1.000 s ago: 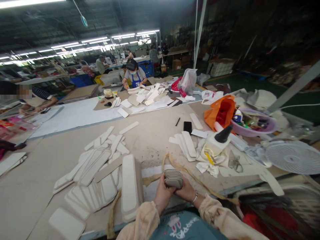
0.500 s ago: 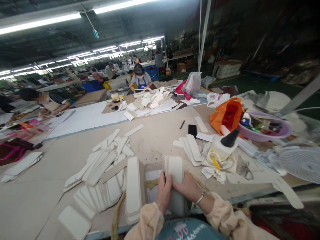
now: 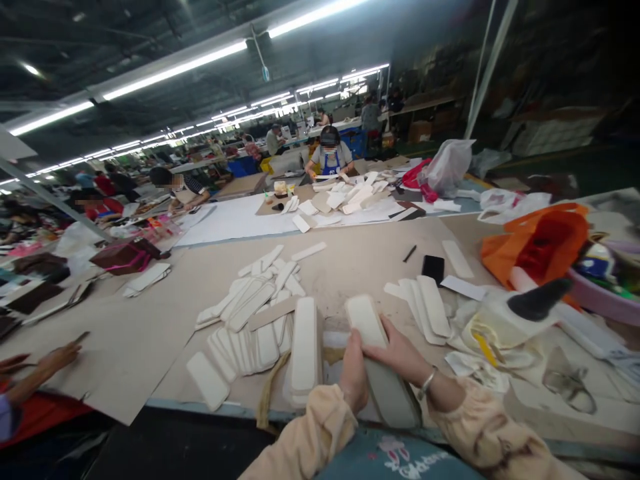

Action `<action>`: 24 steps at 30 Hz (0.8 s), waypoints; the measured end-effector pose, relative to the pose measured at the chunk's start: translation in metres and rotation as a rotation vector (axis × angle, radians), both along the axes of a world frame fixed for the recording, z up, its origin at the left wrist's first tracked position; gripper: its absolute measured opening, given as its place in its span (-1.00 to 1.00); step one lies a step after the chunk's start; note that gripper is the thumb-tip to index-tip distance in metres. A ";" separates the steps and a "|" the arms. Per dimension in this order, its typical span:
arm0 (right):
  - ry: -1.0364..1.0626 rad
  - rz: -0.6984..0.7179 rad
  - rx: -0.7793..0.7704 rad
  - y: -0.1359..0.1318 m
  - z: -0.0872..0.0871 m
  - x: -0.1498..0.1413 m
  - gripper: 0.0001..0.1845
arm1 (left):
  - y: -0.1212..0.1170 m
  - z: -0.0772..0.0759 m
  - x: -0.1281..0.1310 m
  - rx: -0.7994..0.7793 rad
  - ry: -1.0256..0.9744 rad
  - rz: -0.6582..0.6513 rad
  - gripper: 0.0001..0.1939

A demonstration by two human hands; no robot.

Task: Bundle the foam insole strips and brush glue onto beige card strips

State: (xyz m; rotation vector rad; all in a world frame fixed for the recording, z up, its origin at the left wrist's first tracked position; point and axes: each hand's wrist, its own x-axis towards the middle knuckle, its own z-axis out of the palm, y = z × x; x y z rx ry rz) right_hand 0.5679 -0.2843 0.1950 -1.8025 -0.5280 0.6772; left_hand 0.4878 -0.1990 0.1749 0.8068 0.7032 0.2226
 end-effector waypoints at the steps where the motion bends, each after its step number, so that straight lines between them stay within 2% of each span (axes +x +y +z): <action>1: 0.096 -0.015 0.034 -0.002 -0.011 0.001 -0.23 | 0.005 0.003 -0.004 0.088 0.047 -0.077 -0.38; 3: 0.327 -0.070 0.120 -0.004 -0.037 0.004 -0.31 | 0.023 0.015 -0.016 0.373 0.119 -0.200 -0.28; 4: 0.419 -0.114 0.151 -0.004 -0.051 0.005 -0.33 | 0.036 0.022 -0.024 0.537 0.146 -0.208 -0.24; 6: 0.517 -0.197 0.170 0.000 -0.075 0.003 -0.35 | 0.067 0.035 -0.041 0.808 0.143 -0.141 -0.27; 8: 0.542 -0.224 0.169 0.011 -0.095 -0.002 -0.37 | 0.102 0.039 -0.057 0.924 0.200 -0.042 -0.32; 10: 0.552 -0.217 0.173 0.027 -0.108 -0.010 -0.40 | 0.132 0.032 -0.070 0.904 0.343 -0.034 -0.31; 13: 0.554 -0.189 0.179 0.059 -0.124 -0.023 -0.41 | 0.159 0.005 -0.085 0.824 0.516 -0.128 -0.23; 16: 0.511 -0.172 0.177 0.090 -0.141 -0.032 -0.40 | 0.167 -0.024 -0.095 0.743 0.541 -0.195 -0.14; 18: 0.462 -0.165 0.164 0.106 -0.153 -0.034 -0.39 | 0.166 -0.035 -0.098 0.668 0.497 -0.205 -0.11; 21: 0.363 -0.155 0.085 0.118 -0.174 -0.033 -0.44 | 0.163 -0.038 -0.099 0.563 0.393 -0.237 -0.17; 24: 0.224 -0.184 -0.066 0.117 -0.190 -0.031 -0.49 | 0.162 -0.033 -0.097 0.549 0.323 -0.245 -0.27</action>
